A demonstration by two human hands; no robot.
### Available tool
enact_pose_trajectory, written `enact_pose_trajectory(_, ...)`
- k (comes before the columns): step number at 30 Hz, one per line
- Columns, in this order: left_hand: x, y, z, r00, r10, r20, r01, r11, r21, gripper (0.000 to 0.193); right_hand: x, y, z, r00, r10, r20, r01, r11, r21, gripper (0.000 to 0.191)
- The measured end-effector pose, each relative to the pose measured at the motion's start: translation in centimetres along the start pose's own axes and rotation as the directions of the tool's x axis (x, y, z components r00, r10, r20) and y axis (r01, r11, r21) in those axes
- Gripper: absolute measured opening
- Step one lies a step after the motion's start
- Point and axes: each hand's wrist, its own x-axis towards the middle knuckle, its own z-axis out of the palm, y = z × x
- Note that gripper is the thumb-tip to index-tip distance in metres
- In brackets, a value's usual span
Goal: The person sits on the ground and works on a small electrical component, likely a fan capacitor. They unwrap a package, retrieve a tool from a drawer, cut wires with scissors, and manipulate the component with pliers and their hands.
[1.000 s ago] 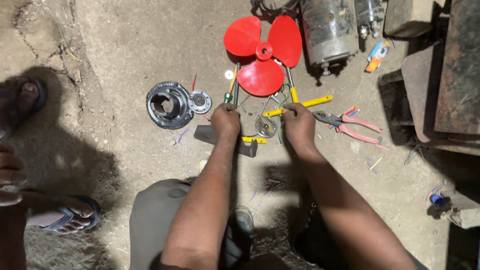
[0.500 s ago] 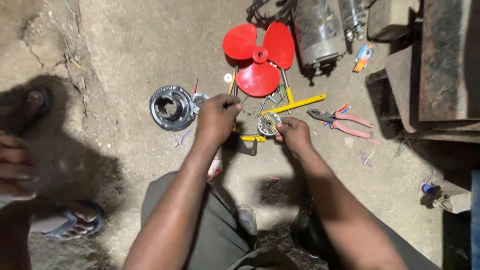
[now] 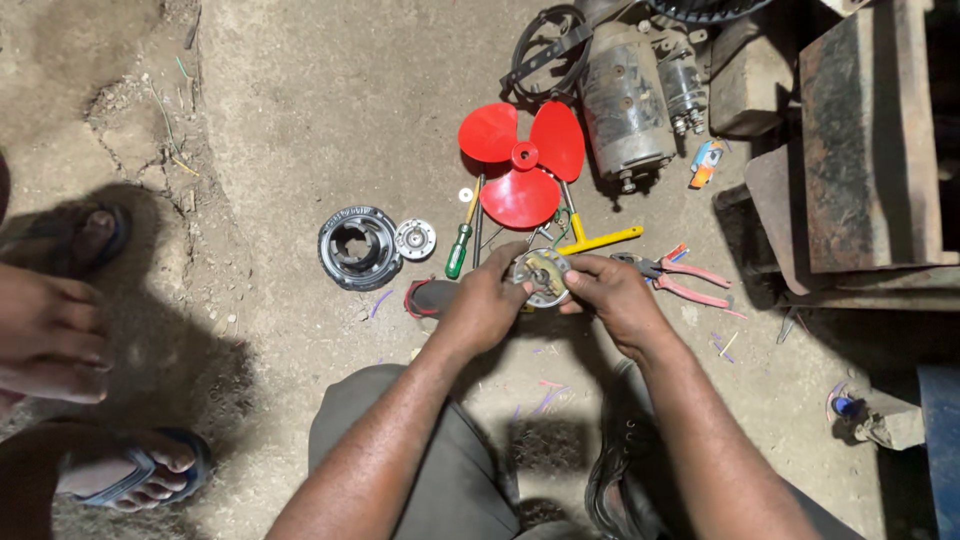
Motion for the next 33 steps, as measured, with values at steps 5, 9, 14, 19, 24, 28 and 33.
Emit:
enact_pose_trajectory(5,-0.9,1.0,-0.9,0.998,-0.064,-0.005,0.059,0.952,-0.3,0.056,-1.3,-1.1,2.0,0.986,-0.144,-0.079,0.144,0.99,0.002,0.04)
enact_pose_trajectory(9,-1.5,1.3,-1.1,0.993,0.023,-0.117,-0.043,0.985,-0.166,0.054,-2.6,-1.3,3.5,0.937,-0.34,-0.081,0.298,0.898,-0.323,0.04)
enact_pose_trajectory(14,-2.1,1.4,-1.1,0.978,0.108,-0.18,-0.106,0.994,0.023,0.055,-3.6,-1.0,4.6,0.898,-0.431,-0.087,0.327,0.786,-0.524,0.032)
enact_pose_trajectory(19,-2.4,1.5,-1.0,0.989,0.045,-0.14,-0.04,0.999,0.036,0.06,-3.9,-1.0,5.2,0.898,-0.433,-0.08,0.333,0.787,-0.52,0.03)
enact_pose_trajectory(24,-2.5,0.8,-0.3,0.942,0.256,-0.215,-0.231,0.963,0.136,0.059,-4.0,-0.6,6.8,0.898,-0.317,-0.304,0.137,0.861,-0.49,0.025)
enact_pose_trajectory(28,-2.6,-0.2,0.1,0.918,0.329,-0.223,-0.288,0.937,0.196,0.056,-3.8,-0.3,7.8,0.806,-0.515,-0.29,0.269,0.757,-0.596,0.023)
enact_pose_trajectory(33,-2.8,-0.2,0.3,0.912,0.351,-0.214,-0.31,0.929,0.2,0.054,-3.1,0.1,8.5,0.84,-0.329,-0.431,0.147,0.903,-0.403,0.02)
